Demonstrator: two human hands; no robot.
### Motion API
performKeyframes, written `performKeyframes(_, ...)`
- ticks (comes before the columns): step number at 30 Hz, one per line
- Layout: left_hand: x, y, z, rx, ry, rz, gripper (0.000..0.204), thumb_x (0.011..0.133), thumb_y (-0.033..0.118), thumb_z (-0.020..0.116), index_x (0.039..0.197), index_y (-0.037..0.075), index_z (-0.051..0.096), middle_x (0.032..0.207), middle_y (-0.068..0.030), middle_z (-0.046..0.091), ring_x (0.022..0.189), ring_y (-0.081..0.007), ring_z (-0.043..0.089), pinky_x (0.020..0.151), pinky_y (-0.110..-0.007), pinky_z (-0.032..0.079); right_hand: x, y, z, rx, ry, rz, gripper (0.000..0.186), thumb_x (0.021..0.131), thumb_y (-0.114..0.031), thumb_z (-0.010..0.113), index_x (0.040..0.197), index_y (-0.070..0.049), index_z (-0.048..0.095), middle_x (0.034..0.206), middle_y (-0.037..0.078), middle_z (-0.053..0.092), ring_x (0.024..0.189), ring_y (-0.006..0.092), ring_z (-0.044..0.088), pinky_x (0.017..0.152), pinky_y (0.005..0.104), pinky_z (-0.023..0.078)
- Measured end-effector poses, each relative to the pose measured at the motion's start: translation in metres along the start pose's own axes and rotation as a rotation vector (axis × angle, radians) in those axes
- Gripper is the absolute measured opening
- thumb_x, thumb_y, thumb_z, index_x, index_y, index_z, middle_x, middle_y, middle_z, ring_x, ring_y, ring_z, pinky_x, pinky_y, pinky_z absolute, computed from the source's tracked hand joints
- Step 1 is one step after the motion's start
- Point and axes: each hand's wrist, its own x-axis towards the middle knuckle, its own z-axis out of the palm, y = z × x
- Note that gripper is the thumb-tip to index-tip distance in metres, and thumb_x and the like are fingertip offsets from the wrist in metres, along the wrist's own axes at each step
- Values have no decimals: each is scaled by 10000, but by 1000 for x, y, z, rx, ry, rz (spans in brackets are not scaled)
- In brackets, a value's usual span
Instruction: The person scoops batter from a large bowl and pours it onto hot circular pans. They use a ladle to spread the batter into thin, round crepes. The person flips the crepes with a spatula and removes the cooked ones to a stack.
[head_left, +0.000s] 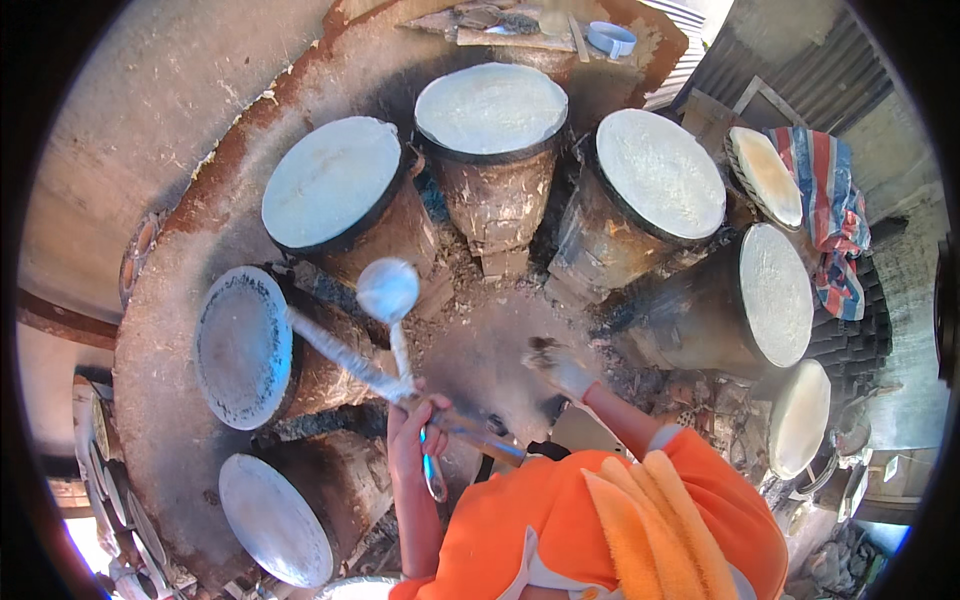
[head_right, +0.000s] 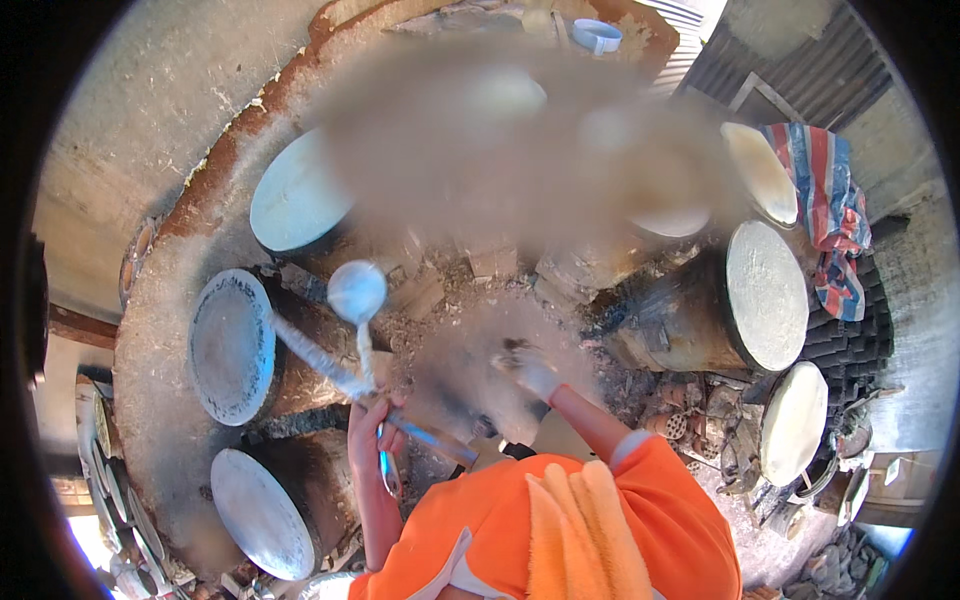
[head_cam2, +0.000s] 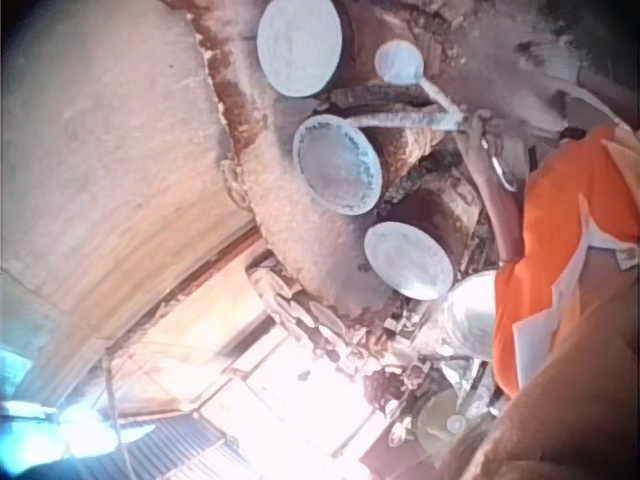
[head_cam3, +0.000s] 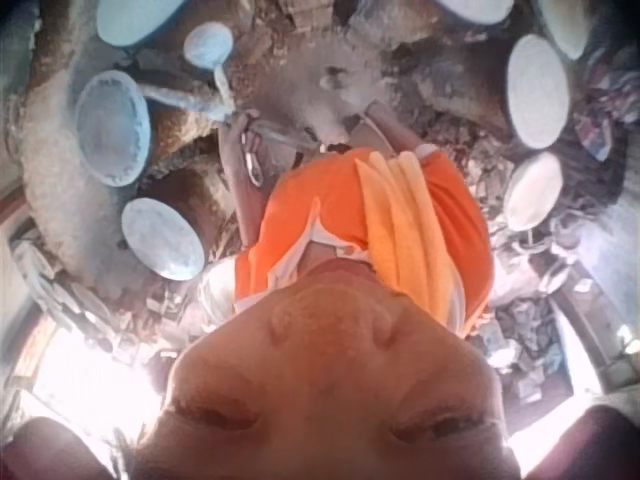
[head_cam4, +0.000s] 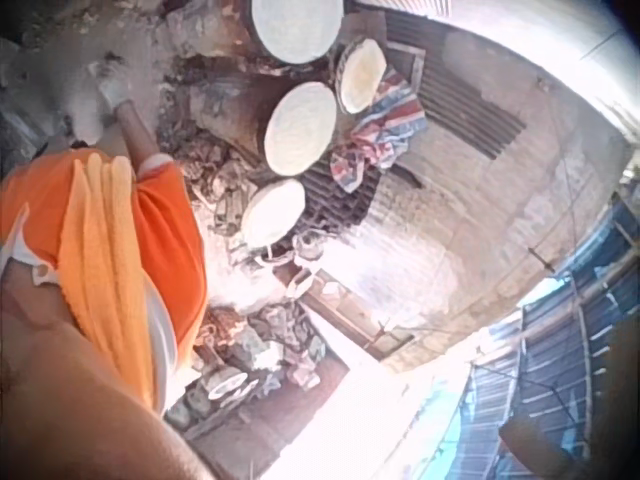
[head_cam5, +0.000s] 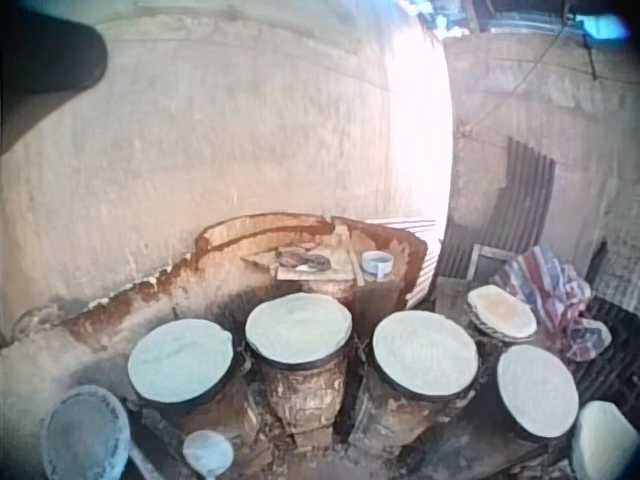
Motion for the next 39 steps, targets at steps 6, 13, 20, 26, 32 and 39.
performKeyframes(6,11,50,-37,-78,179,183,355,865,45,450,1203,24,346,882,-158,584,339,-57,334,314,-191,311,173,63,-21,408,-4,290,376,894,-346,433,1018,-26,587,1006,148,607,978,259,557,817,376,451)
performKeyframes(13,54,89,-29,-152,278,312,364,869,38,441,1227,29,379,893,-161,576,344,-41,329,312,-185,290,371,231,-173,-744,355,46,376,947,-308,335,1027,-12,553,949,212,609,852,339,594,835,424,441)
performKeyframes(20,77,105,1,-271,464,388,383,871,53,459,1242,25,368,895,-155,581,332,-44,326,299,-185,276,404,178,-175,114,179,856,795,827,-644,350,1060,87,557,962,260,594,881,359,579,647,416,497)
performKeyframes(26,93,104,-7,-277,461,443,398,871,61,463,1253,40,354,898,-154,588,327,-44,330,299,-185,264,390,93,-99,942,-25,1083,651,774,-630,511,1072,-51,489,1008,121,556,815,227,567,630,423,516)
performKeyframes(32,85,123,1,-277,528,494,384,864,61,470,1233,40,369,877,-143,596,326,-43,326,303,-187,269,426,-49,60,1007,-767,78,484,836,-497,539,1110,-98,508,956,56,543,741,169,560,615,320,467)
performKeyframes(39,44,101,-21,-329,665,543,408,859,58,481,1247,34,356,891,-165,591,322,-53,328,294,-181,265,410,-243,78,1060,-670,658,803,798,-691,374,1143,32,427,1109,178,508,922,218,590,739,422,509)
